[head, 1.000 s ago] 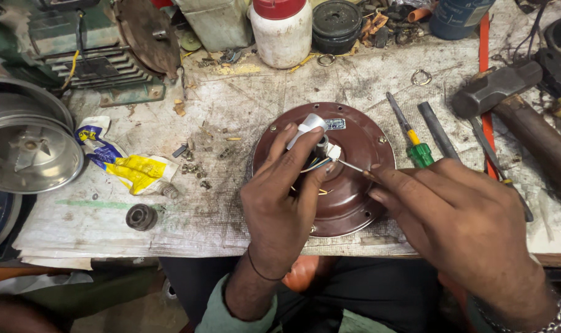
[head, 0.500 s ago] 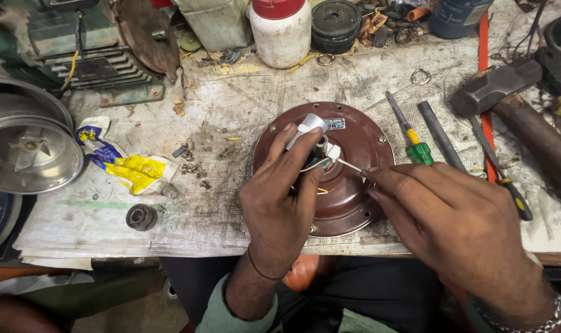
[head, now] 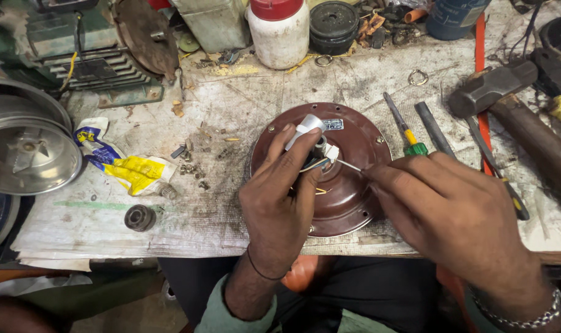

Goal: The person uses a screwdriver to tighten screws on a small electrical component attached to a circular metal base. They then use pliers to adjust wires and continue tightening connections with the screwdriver.

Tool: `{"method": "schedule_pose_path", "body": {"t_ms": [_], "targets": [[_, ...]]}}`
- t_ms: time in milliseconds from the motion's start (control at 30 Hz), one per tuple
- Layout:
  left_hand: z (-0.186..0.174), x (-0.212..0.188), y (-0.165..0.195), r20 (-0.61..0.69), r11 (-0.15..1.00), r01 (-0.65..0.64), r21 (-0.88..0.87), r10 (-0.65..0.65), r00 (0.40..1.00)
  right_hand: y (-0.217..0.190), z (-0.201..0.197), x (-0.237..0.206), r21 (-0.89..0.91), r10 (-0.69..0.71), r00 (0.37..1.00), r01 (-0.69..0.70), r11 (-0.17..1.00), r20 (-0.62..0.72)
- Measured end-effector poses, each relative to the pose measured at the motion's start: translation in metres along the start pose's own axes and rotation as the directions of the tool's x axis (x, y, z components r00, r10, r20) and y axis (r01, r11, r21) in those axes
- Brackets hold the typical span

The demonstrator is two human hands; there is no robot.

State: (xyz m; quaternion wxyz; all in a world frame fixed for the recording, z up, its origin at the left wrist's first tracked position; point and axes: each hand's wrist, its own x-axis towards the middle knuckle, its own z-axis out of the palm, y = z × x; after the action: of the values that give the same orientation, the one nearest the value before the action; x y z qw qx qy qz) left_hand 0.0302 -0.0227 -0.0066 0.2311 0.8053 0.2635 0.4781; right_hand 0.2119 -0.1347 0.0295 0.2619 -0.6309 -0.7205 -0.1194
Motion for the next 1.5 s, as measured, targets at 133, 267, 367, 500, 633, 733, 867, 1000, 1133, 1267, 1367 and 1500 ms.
{"method": "schedule_pose_path", "body": {"t_ms": [133, 267, 367, 500, 633, 733, 867, 1000, 1133, 1267, 1367, 1500], "targets": [[0.000, 0.000, 0.001, 0.002, 1.000, 0.003, -0.006, -0.003, 1.000, -0.004, -0.006, 0.004, -0.082, -0.059, 0.998, 0.056, 0.995, -0.029], [0.000, 0.001, 0.002, 0.004, 1.000, 0.016, 0.004, -0.016, 1.000, -0.005, -0.010, 0.007, -0.105, -0.094, 0.994, 0.088, 0.991, -0.054], [-0.001, 0.002, 0.003, 0.005, 1.000, 0.013, -0.001, -0.013, 1.000, -0.005, -0.010, 0.007, -0.129, -0.099, 0.993, 0.091, 0.987, -0.056], [-0.001, 0.003, 0.004, 0.005, 1.000, 0.009, 0.001, -0.009, 1.000, -0.004, -0.008, 0.005, -0.116, -0.085, 0.994, 0.078, 0.990, -0.064], [-0.001, 0.002, 0.004, 0.004, 1.000, 0.007, 0.020, -0.007, 1.000, 0.001, -0.007, 0.006, -0.071, -0.119, 0.991, 0.115, 0.991, -0.056], [0.000, 0.002, 0.004, 0.005, 1.000, 0.004, 0.027, -0.004, 1.000, 0.002, -0.008, 0.006, -0.093, -0.133, 0.990, 0.128, 0.987, -0.047], [0.000, 0.002, 0.004, 0.009, 0.999, -0.002, 0.039, 0.001, 1.000, 0.001, -0.006, 0.005, -0.155, -0.162, 0.983, 0.147, 0.977, -0.085], [-0.001, 0.002, 0.004, 0.008, 1.000, 0.005, 0.022, -0.005, 1.000, 0.003, -0.001, 0.003, -0.042, -0.148, 0.984, 0.144, 0.989, -0.099], [0.000, 0.002, 0.003, -0.001, 1.000, 0.004, 0.012, -0.004, 1.000, 0.008, 0.006, 0.002, 0.068, -0.070, 0.996, 0.073, 0.995, -0.048], [0.001, 0.002, 0.004, -0.004, 1.000, 0.014, 0.012, -0.014, 1.000, 0.008, 0.009, 0.001, 0.113, -0.037, 0.998, 0.043, 0.993, -0.057], [0.001, 0.003, 0.004, -0.008, 1.000, 0.005, 0.010, -0.005, 1.000, 0.006, 0.007, -0.001, 0.109, 0.030, 0.999, -0.026, 0.994, -0.029], [0.001, 0.002, 0.004, -0.004, 1.000, -0.003, 0.019, 0.003, 1.000, 0.007, 0.006, -0.001, 0.217, 0.090, 0.996, -0.087, 0.972, -0.004]]}}
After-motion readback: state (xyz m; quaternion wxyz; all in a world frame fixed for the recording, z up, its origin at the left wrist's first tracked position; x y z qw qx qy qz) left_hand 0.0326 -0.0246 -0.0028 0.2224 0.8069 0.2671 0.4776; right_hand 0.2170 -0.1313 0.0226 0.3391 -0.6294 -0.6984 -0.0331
